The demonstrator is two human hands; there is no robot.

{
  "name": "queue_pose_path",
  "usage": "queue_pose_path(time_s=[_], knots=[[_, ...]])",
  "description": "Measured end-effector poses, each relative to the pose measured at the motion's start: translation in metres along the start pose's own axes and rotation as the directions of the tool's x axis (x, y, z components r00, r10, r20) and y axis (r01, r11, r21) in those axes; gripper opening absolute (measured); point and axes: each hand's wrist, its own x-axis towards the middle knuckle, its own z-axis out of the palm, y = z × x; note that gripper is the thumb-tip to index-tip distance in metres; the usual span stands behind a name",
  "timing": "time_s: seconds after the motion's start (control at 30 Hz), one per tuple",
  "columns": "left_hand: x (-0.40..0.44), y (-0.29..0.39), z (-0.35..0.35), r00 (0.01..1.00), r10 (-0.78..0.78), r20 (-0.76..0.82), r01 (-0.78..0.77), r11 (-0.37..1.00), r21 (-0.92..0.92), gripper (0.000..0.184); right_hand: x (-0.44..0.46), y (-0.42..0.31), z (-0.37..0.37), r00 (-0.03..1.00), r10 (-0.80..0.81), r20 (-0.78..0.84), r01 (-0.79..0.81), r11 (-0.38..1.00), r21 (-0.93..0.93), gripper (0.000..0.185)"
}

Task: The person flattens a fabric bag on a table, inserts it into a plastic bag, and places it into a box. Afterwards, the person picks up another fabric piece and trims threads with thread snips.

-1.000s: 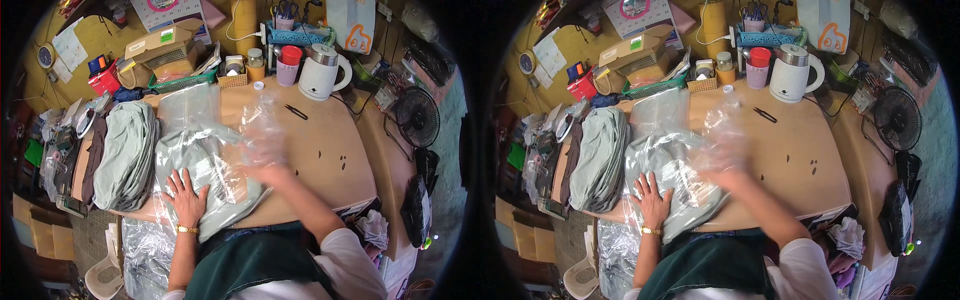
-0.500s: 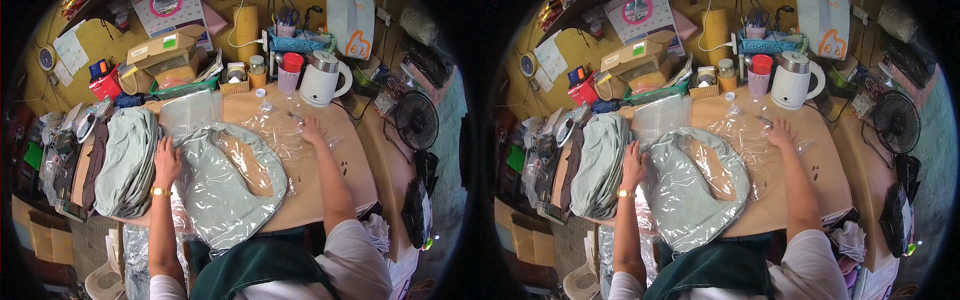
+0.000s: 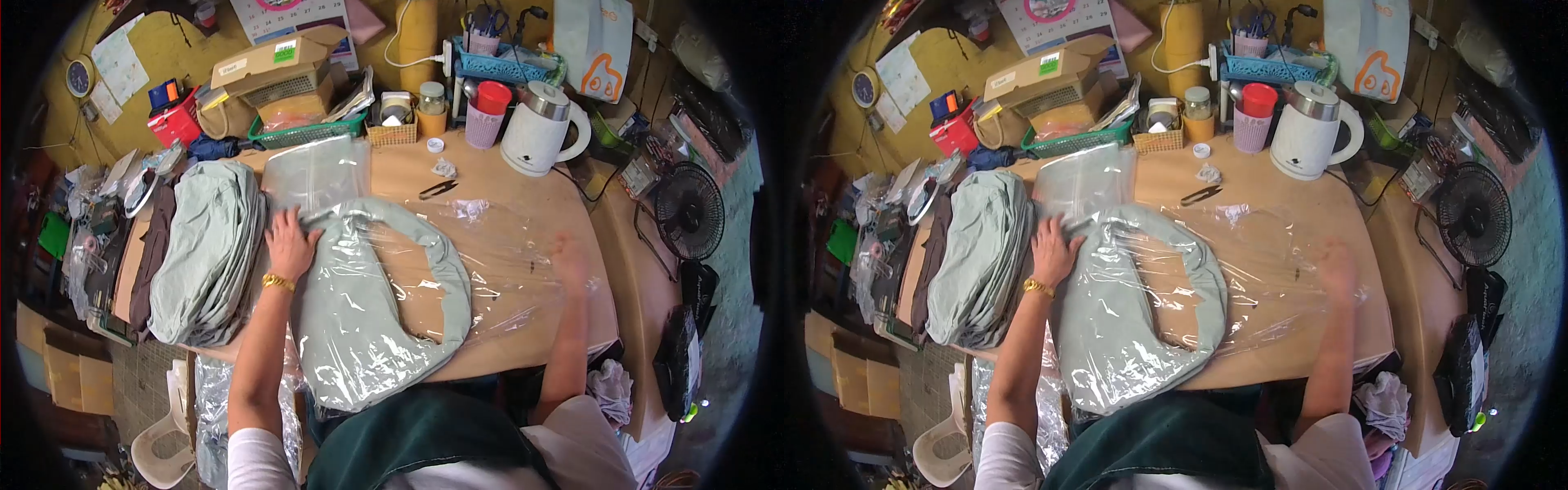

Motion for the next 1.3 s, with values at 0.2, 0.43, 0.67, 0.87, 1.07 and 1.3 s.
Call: queue_pose_path(time_s=[0.2, 0.43, 0.67, 0.87, 1.07, 1.3], knots=[[-0.040, 0.101, -0.047, 0.987, -0.002, 0.162, -0.034, 0.975, 0.220, 0.062, -0.039, -0.144, -0.149, 0.854, -0.313, -0.416, 0.417, 0.889, 0.188, 0.028], [-0.097, 0.101, 0.003, 0.977, 0.120, 0.175, -0.151, 0.972, 0.179, 0.077, -0.063, -0.221, -0.018, 0.751, -0.649, 0.124, 0.616, 0.755, 0.224, 0.043], [-0.110, 0.103, -0.002, 0.975, 0.143, 0.168, -0.167, 0.976, 0.142, 0.077, -0.001, -0.151, 0.013, 0.969, -0.011, -0.247, -0.014, 0.995, -0.098, 0.064], [-0.112, 0.105, -0.006, 0.976, 0.122, 0.180, -0.149, 0.978, 0.145, 0.076, 0.017, -0.085, -0.034, 0.960, 0.196, 0.202, -0.275, 0.505, 0.818, 0.070], [-0.112, 0.099, -0.009, 0.973, 0.134, 0.186, -0.157, 0.981, 0.116, 0.073, -0.007, -0.093, -0.036, 0.994, 0.083, 0.066, -0.079, 0.995, -0.054, 0.067], [-0.140, 0.130, -0.241, 0.830, -0.049, -0.556, -0.353, 0.725, -0.591, 0.021, -0.006, -0.097, 0.031, 0.964, -0.200, 0.175, 0.224, 0.967, -0.125, 0.059]])
